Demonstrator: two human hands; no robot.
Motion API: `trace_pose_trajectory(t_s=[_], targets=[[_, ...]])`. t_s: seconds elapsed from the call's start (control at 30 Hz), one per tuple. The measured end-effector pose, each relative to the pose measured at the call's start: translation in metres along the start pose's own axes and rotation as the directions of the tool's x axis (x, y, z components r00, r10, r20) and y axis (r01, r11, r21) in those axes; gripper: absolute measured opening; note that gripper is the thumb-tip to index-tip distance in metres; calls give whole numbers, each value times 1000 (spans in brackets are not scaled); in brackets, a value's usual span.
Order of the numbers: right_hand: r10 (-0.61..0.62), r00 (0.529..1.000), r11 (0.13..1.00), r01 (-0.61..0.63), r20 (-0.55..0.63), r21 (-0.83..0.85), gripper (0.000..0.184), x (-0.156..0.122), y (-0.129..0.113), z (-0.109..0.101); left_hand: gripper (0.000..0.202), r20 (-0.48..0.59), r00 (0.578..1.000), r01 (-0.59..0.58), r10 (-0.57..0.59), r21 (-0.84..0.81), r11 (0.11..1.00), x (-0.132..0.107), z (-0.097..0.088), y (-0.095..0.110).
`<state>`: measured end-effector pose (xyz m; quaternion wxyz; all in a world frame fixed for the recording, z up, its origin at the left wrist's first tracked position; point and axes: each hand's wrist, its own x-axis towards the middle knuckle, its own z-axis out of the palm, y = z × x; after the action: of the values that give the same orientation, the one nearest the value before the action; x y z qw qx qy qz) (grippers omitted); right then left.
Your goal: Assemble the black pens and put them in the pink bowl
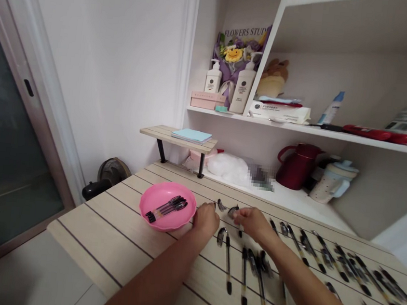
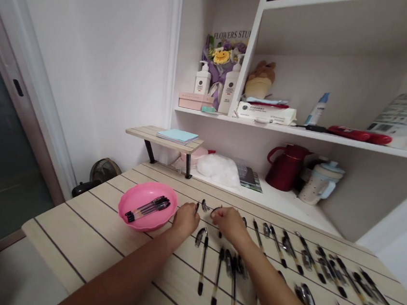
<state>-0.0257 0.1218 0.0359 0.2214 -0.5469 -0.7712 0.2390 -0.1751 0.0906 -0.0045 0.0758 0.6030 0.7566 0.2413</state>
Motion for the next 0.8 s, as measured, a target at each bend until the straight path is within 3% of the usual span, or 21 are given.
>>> trace_pose_trajectory(t_s=[0.17, 0.3, 0.43, 0.6, 0.7, 0.8], targets=[[-103, 984, 952, 55, 145, 302, 29, -75, 7, 0, 28, 45, 999, 27, -28, 31, 999, 17, 4, 8], [-59, 990, 917, 4, 125, 399, 30, -110, 12, 4, 29, 80, 997, 2, -5, 46, 999, 27, 5, 12], [27, 995, 871, -70, 95, 486, 34, -118, 21, 9, 28, 99, 994, -57, 51, 62, 996, 29, 3, 14], [-4, 999, 833, -16, 36, 553, 37, -118, 32, 17, 26, 107, 986, -138, 127, 103, 985, 23, -9, 19], [-5, 1000, 843, -3, 12, 538, 36, -118, 36, 21, 24, 95, 979, -193, 182, 128, 973, 23, -26, 22], [-25, 1000, 863, 28, -13, 505, 35, -119, 37, 22, 26, 74, 977, -208, 198, 165, 964, 30, -56, 15]])
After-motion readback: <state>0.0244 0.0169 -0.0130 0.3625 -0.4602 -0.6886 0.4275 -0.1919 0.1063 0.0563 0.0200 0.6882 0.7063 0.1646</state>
